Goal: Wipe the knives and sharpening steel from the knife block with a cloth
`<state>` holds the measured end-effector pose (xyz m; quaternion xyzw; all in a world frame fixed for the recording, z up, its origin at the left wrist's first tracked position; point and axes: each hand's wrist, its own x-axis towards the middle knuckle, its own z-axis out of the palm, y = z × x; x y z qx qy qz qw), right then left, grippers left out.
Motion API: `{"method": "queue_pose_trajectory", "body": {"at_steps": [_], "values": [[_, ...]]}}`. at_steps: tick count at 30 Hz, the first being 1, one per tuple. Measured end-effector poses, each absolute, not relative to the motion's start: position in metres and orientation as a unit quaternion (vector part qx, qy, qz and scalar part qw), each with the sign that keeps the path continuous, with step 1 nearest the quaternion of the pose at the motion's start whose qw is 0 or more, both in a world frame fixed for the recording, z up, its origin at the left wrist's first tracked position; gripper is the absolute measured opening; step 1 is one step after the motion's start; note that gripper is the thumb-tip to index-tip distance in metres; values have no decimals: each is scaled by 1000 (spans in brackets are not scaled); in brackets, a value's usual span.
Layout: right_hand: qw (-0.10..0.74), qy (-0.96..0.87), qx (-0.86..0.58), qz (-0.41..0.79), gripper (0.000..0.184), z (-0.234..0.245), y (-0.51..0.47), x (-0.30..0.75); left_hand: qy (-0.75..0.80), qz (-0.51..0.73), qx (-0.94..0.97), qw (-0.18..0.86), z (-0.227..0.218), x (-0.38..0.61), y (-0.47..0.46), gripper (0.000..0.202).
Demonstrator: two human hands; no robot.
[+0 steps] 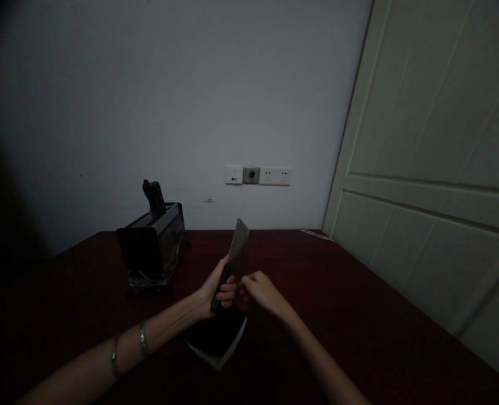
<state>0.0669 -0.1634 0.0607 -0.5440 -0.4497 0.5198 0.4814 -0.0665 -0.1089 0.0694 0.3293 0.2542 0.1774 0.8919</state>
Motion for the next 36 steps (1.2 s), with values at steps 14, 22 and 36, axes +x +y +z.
{"method": "queue_pose_trajectory", "body": {"at_steps": [14, 22, 36], "values": [[311, -731, -560, 235, 16, 46, -176, 47, 108, 180, 246, 946, 72, -86, -96, 63], [233, -770, -557, 205, 25, 41, -162, 40, 64, 169, 216, 959, 65, -99, -90, 59], [312, -672, -559, 372, 5, 35, -152, 65, -82, 133, 186, 970, 49, -101, -80, 57]]}}
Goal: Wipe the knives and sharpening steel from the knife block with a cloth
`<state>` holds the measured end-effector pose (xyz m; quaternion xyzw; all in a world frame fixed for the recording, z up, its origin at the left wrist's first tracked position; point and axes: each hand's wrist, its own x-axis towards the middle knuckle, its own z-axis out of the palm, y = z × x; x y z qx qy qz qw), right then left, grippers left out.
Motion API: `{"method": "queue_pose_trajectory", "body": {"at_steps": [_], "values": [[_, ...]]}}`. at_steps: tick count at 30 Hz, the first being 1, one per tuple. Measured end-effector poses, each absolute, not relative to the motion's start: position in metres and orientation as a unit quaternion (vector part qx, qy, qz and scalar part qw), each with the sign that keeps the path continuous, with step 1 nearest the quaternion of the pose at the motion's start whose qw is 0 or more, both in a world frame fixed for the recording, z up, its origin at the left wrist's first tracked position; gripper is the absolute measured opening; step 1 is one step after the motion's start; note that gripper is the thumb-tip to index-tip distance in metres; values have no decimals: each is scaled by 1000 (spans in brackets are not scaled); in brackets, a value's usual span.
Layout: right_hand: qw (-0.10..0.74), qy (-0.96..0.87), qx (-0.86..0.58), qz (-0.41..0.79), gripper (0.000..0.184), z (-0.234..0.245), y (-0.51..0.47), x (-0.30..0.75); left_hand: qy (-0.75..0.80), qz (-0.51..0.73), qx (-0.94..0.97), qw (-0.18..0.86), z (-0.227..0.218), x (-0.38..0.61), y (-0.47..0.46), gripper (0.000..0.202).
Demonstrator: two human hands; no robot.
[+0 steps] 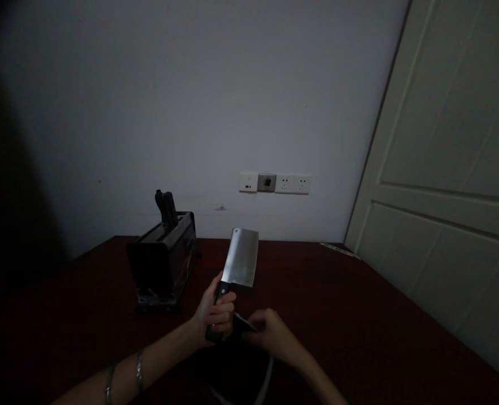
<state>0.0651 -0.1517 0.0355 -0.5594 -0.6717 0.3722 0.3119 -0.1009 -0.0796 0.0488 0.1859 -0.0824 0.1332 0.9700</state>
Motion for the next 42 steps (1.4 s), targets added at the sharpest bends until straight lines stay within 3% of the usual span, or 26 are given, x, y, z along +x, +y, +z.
{"method": "queue_pose_trajectory", "body": {"at_steps": [3, 7, 8, 12, 16, 19, 25, 33, 36, 42], "values": [[321, -651, -566, 391, 10, 34, -147, 73, -95, 135, 175, 971, 50, -101, -81, 58], [353, -627, -542, 435, 63, 35, -147, 81, -114, 131, 171, 970, 51, -99, -82, 59], [350, -634, -525, 447, 68, 37, -148, 83, -117, 130, 169, 970, 51, -99, -82, 59], [292, -697, -500, 422, 51, 47, -156, 84, -124, 116, 160, 972, 53, -99, -83, 62], [266, -717, -540, 351, 53, 51, -160, 89, -124, 114, 161, 972, 54, -99, -83, 62], [242, -726, -566, 307, 40, 57, -159, 96, -115, 116, 165, 973, 51, -99, -81, 62], [243, -744, -542, 306, 75, 75, -161, 110, -95, 120, 181, 972, 47, -103, -77, 60], [182, -755, -596, 206, 19, 67, -158, 122, -112, 99, 172, 974, 43, -106, -83, 59], [226, -758, -576, 207, 12, 81, -150, 130, -122, 92, 173, 973, 40, -107, -83, 59], [431, -633, -601, 228, 22, 113, -122, 160, -133, 89, 179, 971, 33, -111, -84, 61]]}}
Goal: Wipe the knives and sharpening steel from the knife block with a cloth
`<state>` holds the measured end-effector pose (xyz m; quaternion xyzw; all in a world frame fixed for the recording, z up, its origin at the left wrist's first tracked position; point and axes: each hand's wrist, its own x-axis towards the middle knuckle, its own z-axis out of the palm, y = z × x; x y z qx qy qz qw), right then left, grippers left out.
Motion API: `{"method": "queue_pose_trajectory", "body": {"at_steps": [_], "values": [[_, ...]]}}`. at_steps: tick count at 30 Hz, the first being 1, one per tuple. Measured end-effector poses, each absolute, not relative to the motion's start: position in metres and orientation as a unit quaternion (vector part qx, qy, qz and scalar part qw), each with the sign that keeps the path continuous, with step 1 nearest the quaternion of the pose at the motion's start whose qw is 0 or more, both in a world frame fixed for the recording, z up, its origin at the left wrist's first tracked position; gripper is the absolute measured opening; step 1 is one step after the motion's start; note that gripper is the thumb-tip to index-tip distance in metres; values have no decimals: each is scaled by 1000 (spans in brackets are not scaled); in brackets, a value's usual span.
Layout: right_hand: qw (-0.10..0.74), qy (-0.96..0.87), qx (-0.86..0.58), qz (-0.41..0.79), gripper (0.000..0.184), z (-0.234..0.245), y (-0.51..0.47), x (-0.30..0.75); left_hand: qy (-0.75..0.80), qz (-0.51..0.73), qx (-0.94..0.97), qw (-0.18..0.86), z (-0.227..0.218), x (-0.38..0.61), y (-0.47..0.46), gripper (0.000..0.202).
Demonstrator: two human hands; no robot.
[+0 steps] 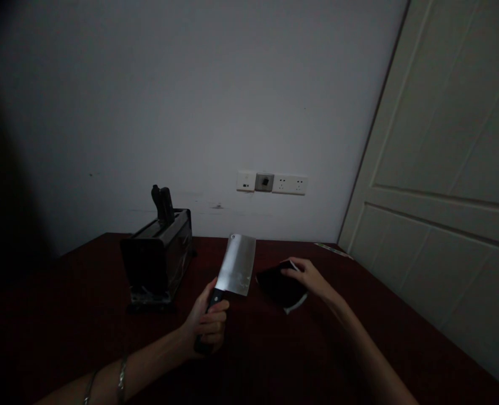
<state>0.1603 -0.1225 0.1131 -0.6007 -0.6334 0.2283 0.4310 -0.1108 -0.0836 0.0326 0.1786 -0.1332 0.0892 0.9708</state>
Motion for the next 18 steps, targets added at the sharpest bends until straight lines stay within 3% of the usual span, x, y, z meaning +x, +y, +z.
{"method": "queue_pose_trajectory", "body": {"at_steps": [5, 8, 13, 18], "values": [[547, -550, -624, 99, 27, 126, -84, 166, -112, 88, 180, 973, 25, -110, -86, 63], [569, -556, -605, 23, 29, 130, -68, 148, -109, 81, 182, 974, 22, -109, -87, 64], [488, -683, -543, -17, 22, 124, -62, 105, -110, 91, 167, 975, 19, -111, -87, 65], [388, -804, -452, -6, 49, 116, -63, 88, -121, 93, 179, 972, 15, -110, -84, 66]]}}
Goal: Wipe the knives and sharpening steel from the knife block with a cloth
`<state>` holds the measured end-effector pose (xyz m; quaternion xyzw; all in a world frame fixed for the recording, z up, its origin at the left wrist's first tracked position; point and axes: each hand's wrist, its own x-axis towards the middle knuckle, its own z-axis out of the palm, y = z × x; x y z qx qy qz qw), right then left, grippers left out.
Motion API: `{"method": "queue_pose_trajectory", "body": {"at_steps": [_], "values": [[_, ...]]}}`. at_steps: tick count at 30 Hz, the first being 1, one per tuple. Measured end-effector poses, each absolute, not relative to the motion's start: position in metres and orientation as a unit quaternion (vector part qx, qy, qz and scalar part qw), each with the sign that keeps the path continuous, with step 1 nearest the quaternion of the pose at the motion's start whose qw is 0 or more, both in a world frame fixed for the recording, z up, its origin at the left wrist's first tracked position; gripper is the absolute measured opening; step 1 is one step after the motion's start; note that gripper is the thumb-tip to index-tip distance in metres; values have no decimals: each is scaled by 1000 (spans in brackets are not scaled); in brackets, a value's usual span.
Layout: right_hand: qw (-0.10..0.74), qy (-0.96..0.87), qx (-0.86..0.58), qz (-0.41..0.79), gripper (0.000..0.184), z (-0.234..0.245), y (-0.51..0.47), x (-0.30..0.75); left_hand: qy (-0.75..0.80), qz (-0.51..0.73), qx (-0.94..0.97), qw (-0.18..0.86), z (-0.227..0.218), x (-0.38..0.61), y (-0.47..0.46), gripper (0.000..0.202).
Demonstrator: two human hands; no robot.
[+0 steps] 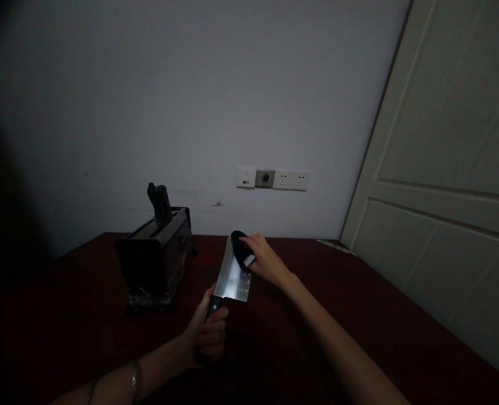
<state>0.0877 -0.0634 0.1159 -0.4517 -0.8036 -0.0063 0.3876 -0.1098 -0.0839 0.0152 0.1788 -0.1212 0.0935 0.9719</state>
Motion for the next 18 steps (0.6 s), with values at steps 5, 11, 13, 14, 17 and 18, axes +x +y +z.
{"method": "queue_pose_trajectory", "body": {"at_steps": [5, 11, 13, 14, 17, 18], "values": [[293, -866, -403, -41, 60, 118, -60, 84, -120, 86, 186, 972, 16, -109, -84, 66], [273, -866, -417, -36, 47, 119, -55, 80, -114, 81, 190, 972, 13, -109, -84, 67], [269, -870, -412, -22, 40, 116, -59, 78, -122, 88, 188, 971, 11, -109, -84, 66], [265, -874, -406, -11, 39, 114, -63, 77, -125, 91, 188, 970, 11, -109, -84, 66], [243, -891, -381, 39, 46, 105, -82, 71, -127, 99, 181, 970, 10, -109, -84, 66], [236, -897, -370, 61, 51, 101, -89, 68, -125, 101, 176, 971, 10, -109, -85, 66]]}}
